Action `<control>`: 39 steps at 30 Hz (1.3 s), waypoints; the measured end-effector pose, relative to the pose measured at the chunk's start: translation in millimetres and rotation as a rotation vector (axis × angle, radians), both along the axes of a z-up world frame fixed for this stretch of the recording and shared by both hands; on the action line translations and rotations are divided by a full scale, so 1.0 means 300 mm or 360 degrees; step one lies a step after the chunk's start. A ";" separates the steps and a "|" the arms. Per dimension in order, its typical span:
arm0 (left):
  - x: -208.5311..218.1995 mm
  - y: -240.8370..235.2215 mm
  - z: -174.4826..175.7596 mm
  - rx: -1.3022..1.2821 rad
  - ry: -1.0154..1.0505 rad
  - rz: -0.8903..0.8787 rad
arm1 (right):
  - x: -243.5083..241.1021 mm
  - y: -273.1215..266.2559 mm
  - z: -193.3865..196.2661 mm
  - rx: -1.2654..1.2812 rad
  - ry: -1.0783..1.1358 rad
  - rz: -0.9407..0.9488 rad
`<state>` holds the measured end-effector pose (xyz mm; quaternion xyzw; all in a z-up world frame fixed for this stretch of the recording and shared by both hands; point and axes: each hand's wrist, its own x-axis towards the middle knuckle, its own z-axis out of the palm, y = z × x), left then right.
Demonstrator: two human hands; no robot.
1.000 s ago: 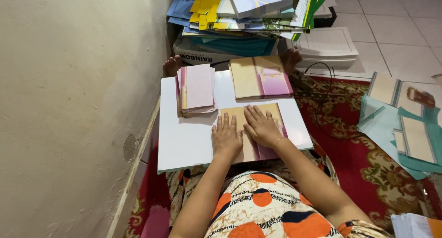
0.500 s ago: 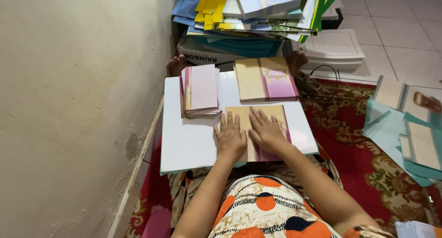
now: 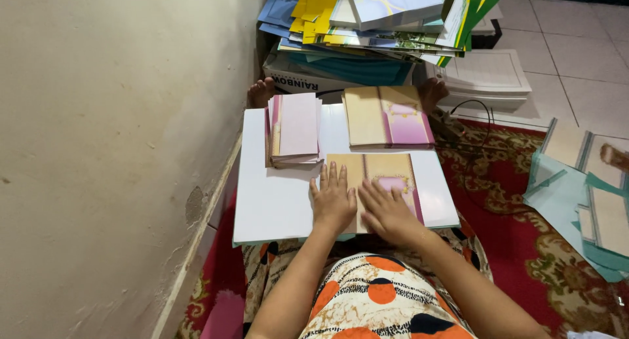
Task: Inspecting and pressing folded paper cards in a finishing area
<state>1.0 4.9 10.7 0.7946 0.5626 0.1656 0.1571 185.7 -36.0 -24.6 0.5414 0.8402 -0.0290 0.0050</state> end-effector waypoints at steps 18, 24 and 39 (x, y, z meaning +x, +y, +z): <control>0.004 0.009 -0.038 0.0035 0.0014 -0.0003 | 0.182 -0.270 0.002 0.0033 0.0062 -0.0268; 0.004 -0.008 -0.019 0.0034 -0.0002 0.0003 | 0.173 -0.265 0.017 0.0009 -0.0065 -0.0463; -0.001 -0.004 -0.008 0.0035 0.0011 -0.0007 | -0.026 0.179 0.036 -0.0014 0.0230 -0.0328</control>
